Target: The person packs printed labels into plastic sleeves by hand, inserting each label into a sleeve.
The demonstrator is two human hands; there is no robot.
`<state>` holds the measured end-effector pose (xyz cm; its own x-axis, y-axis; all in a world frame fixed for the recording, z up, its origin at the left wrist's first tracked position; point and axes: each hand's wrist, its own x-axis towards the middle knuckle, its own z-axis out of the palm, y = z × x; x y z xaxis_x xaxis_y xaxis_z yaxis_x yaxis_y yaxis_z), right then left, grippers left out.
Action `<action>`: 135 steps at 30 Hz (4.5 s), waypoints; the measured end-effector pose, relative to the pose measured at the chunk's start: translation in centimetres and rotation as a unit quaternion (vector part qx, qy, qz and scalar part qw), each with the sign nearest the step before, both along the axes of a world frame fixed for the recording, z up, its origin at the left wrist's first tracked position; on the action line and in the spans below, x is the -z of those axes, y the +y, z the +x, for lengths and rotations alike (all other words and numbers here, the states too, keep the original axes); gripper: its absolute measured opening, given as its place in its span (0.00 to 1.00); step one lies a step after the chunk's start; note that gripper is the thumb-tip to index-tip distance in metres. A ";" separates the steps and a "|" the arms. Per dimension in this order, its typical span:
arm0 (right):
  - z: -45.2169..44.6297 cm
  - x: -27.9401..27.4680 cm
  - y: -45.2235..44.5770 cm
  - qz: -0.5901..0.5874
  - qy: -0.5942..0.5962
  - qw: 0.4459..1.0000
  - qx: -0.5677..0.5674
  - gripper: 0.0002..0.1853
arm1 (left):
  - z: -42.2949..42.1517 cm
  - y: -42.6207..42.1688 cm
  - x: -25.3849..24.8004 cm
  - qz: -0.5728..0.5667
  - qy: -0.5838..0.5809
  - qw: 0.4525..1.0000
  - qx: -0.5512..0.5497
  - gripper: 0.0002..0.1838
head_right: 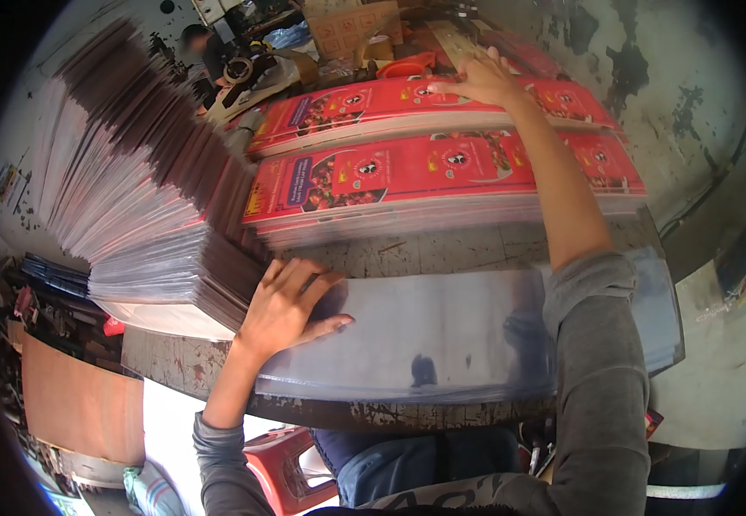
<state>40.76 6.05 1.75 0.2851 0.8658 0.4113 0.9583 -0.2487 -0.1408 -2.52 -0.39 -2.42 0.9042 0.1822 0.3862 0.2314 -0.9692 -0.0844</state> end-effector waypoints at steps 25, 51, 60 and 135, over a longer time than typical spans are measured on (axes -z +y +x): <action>-3.7 -11.3 -12.2 0.400 0.207 0.881 -0.147 0.16 | 0.2 -0.2 0.2 0.190 -0.123 0.969 0.097 0.10; -10.6 -3.7 -21.0 0.149 0.115 0.975 -0.116 0.19 | 0.0 -0.3 1.7 0.121 -0.185 0.974 0.039 0.10; -7.7 0.2 -22.7 0.069 0.071 0.986 -0.131 0.20 | 0.2 -0.1 0.9 0.058 -0.142 0.988 -0.033 0.12; -4.6 0.6 -24.6 0.101 0.120 0.980 -0.121 0.16 | 0.4 0.8 0.8 -0.672 -0.360 0.629 -0.156 0.17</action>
<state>36.13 -18.57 1.15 0.1907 0.8281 0.5271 0.9189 0.0384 -0.3927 -2.16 0.39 -3.27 0.4233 0.9058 -0.0172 -0.0619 0.0479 0.9969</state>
